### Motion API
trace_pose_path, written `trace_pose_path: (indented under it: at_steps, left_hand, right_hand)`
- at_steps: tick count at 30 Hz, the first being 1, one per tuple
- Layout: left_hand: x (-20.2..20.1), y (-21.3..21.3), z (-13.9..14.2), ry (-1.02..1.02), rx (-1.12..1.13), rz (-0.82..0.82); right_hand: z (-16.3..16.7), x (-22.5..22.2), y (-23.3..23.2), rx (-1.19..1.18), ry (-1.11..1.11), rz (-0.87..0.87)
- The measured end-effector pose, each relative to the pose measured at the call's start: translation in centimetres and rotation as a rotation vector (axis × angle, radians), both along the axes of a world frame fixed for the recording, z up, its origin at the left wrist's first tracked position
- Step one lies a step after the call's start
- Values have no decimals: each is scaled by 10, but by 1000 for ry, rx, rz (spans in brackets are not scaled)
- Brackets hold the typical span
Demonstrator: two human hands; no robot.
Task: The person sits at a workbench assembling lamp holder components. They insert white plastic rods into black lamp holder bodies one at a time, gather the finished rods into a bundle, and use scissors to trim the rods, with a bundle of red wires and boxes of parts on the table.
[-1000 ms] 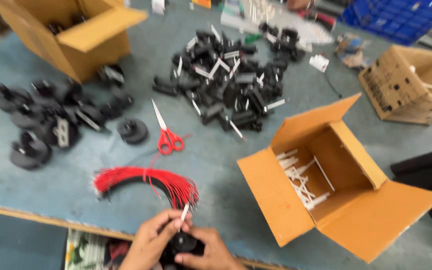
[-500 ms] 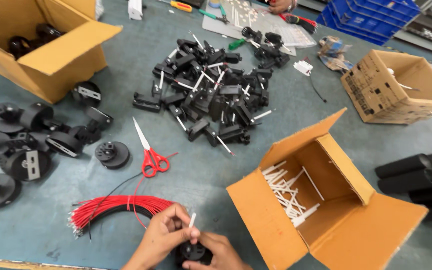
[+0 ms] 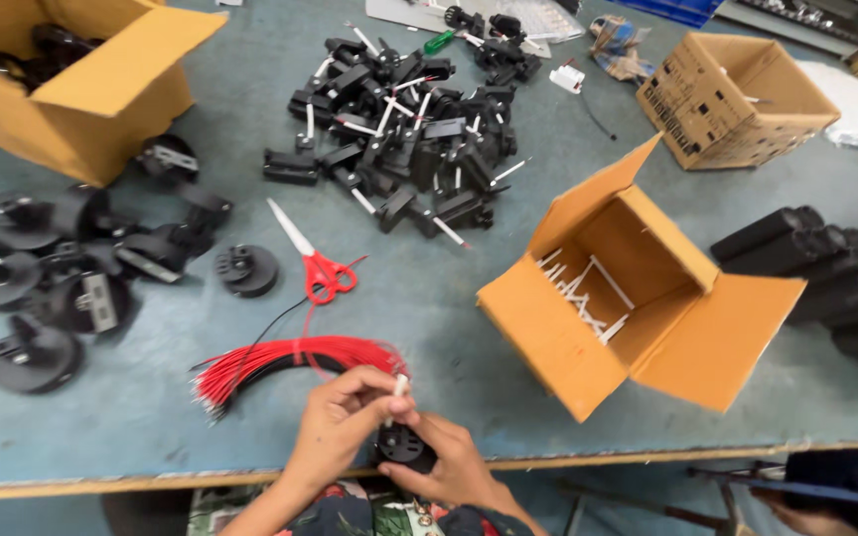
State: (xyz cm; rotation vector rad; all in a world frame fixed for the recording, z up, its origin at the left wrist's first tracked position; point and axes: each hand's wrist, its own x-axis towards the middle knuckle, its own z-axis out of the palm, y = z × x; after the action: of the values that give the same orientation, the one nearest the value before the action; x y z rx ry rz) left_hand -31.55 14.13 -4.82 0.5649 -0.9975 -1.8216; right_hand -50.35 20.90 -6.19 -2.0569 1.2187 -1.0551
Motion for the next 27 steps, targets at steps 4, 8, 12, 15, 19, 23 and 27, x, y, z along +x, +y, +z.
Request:
trace_pose_path:
  at_steps: [4,8,12,15,19,23,27]
  left_hand:
    - [62,23,0,-124,29,160]
    - [101,52,-1,-213,-89,330]
    - [114,57,-4,-165,-116,395]
    - [116,42,-6,-102,-123,404]
    - [108,29,-10,-70,-17,321]
    - [99,26,-16,-84,-105,341]
    - [91,16,-24,-4,-167,400]
  right_hand:
    - [5,45,-6,-58,138,171]
    - [7,89,-23,-42,211,230]
    - [0,111,-44,-138,256,260]
    - [-7,115,-54,-146,245,244]
    - [-13,115,-59,-227,193,205]
    - [0,112,-60,-152,312,112]
    - [43,85,-70,-52,339,296]
